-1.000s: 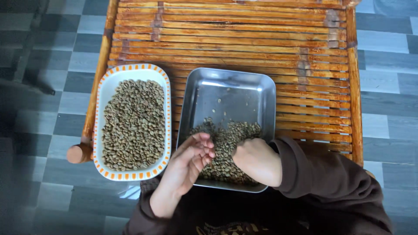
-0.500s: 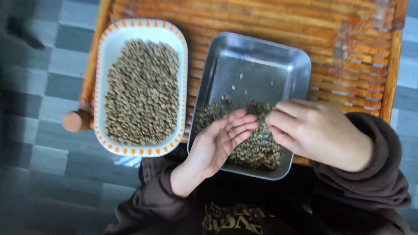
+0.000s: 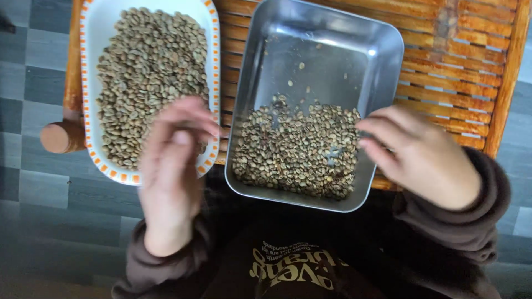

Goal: Sorting through green coffee beans in a metal tray and transferring them to a plastic bowl.

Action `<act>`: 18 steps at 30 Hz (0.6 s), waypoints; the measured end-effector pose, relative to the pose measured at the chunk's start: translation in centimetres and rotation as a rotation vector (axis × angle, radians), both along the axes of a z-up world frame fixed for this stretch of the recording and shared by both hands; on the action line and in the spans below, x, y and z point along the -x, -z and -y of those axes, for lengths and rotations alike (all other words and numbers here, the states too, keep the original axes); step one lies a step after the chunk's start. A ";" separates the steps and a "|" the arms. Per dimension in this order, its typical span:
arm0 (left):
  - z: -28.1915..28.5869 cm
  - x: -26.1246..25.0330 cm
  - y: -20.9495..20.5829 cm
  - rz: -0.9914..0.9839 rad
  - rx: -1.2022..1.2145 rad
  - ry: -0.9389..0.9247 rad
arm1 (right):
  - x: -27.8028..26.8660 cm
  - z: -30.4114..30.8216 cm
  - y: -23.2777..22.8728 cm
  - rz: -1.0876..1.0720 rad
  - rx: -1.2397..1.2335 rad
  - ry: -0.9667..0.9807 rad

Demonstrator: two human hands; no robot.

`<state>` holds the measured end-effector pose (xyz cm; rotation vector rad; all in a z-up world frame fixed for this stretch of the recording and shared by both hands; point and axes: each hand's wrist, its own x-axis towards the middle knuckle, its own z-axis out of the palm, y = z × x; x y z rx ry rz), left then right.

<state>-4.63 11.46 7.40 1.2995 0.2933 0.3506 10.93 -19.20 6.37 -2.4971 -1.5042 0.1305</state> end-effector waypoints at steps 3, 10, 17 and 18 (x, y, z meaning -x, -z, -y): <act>-0.5 0.3 -1.1 -0.112 -0.607 -0.103 | 2.1 -1.8 -2.7 -0.059 -0.031 -0.042; 3.2 -2.7 -1.2 0.053 -1.117 -0.093 | 3.6 -4.3 -6.4 -0.088 -0.226 0.108; 9.9 -4.7 2.8 0.016 -1.358 0.375 | 4.5 -2.7 -6.0 -0.013 -0.162 0.240; 10.5 -5.0 3.2 0.022 -1.438 0.326 | 4.7 -2.5 -6.2 -0.013 -0.156 0.280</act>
